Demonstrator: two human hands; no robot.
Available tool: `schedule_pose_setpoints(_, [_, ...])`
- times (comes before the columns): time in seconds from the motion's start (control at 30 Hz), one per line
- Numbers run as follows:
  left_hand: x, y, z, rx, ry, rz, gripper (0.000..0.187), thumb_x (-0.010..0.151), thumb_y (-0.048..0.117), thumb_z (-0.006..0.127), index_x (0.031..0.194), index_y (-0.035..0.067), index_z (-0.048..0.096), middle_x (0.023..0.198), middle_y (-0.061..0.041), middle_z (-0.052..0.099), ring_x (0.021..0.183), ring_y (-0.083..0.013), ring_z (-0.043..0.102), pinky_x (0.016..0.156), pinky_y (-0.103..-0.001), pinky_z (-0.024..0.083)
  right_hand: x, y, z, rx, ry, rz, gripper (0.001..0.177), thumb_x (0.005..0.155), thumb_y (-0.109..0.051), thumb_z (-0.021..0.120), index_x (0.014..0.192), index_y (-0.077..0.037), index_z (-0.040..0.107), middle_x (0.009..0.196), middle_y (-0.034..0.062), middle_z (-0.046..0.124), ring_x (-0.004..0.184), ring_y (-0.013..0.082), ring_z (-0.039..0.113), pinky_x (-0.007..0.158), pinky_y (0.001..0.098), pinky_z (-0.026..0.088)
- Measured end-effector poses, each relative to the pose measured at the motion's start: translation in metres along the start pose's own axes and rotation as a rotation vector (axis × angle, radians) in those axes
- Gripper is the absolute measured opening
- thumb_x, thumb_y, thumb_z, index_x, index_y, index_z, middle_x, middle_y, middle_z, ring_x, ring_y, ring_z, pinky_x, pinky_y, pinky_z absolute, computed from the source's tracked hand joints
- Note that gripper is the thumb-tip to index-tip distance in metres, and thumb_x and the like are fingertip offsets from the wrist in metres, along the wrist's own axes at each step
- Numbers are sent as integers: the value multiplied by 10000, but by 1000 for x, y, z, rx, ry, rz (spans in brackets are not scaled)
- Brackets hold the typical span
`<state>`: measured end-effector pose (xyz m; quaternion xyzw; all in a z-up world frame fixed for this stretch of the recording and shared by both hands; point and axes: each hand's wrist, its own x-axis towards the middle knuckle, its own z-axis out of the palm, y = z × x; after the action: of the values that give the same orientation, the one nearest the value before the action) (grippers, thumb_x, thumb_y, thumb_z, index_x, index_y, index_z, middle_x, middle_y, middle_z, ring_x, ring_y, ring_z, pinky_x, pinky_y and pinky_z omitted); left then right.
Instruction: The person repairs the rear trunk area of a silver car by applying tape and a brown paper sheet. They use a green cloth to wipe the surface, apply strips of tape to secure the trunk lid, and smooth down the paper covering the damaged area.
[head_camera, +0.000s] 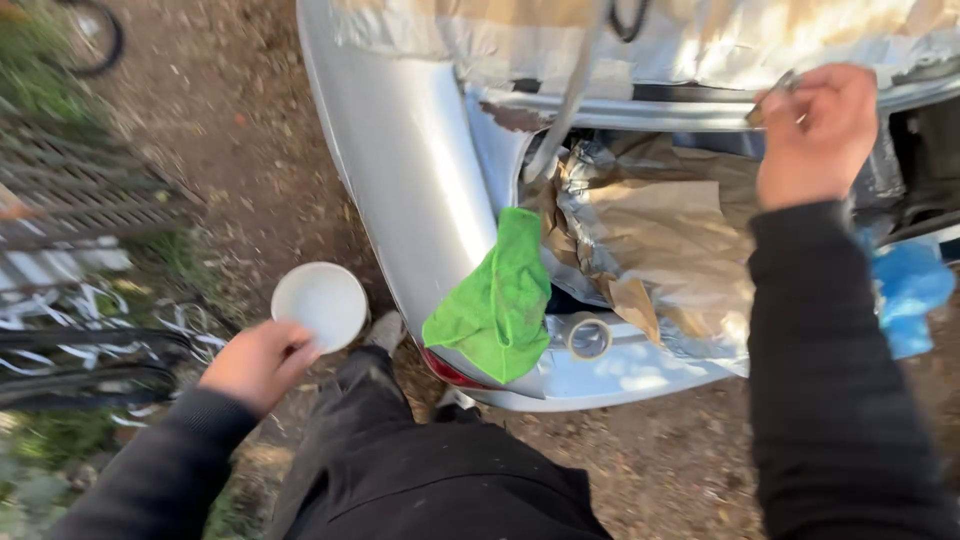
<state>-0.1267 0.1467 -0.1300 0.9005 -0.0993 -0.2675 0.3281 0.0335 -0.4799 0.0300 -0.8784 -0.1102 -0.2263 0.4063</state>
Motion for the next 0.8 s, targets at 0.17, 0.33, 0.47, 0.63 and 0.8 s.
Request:
schedule_pose_setpoints(0.17, [42,111,-6,-397,170,300,252,912,300,664,1038,88,716,957,-119,696,839,-310,708,758,-419,571,-52,-128,96,325,-2,357,411,1013,178,633,1371,14,518,934,37,605,848,108,620,819,259,539])
schedule_pose_setpoints(0.33, [60,183,-4,-380,366,469,360,891,340,762,1088,47,689,1001,-150,676,937,-376,663,808,-481,536,-76,-146,123,563,-47,554,292,1012,126,626,1256,-15,549,1066,88,669,952,168,662,816,300,556])
schedule_pose_setpoints(0.47, [90,199,-8,-363,446,615,433,815,320,781,1107,27,652,1018,-179,619,950,-384,624,812,-495,513,-62,-188,155,753,49,793,258,908,67,608,1120,-77,579,999,77,688,899,197,707,847,349,595])
schedule_pose_setpoints(0.63, [158,178,-26,-386,648,648,329,795,213,748,1076,50,695,1034,-146,681,960,-351,652,836,-457,530,-78,-152,194,820,88,921,128,963,46,629,1045,-30,567,1003,124,695,931,238,718,871,351,574])
schedule_pose_setpoints(0.8, [181,172,-38,-992,39,437,245,874,229,721,942,-4,748,728,-58,724,669,-107,651,642,-295,554,-70,-155,217,768,-123,844,234,973,24,649,1201,-25,648,1008,72,689,863,156,641,789,298,539])
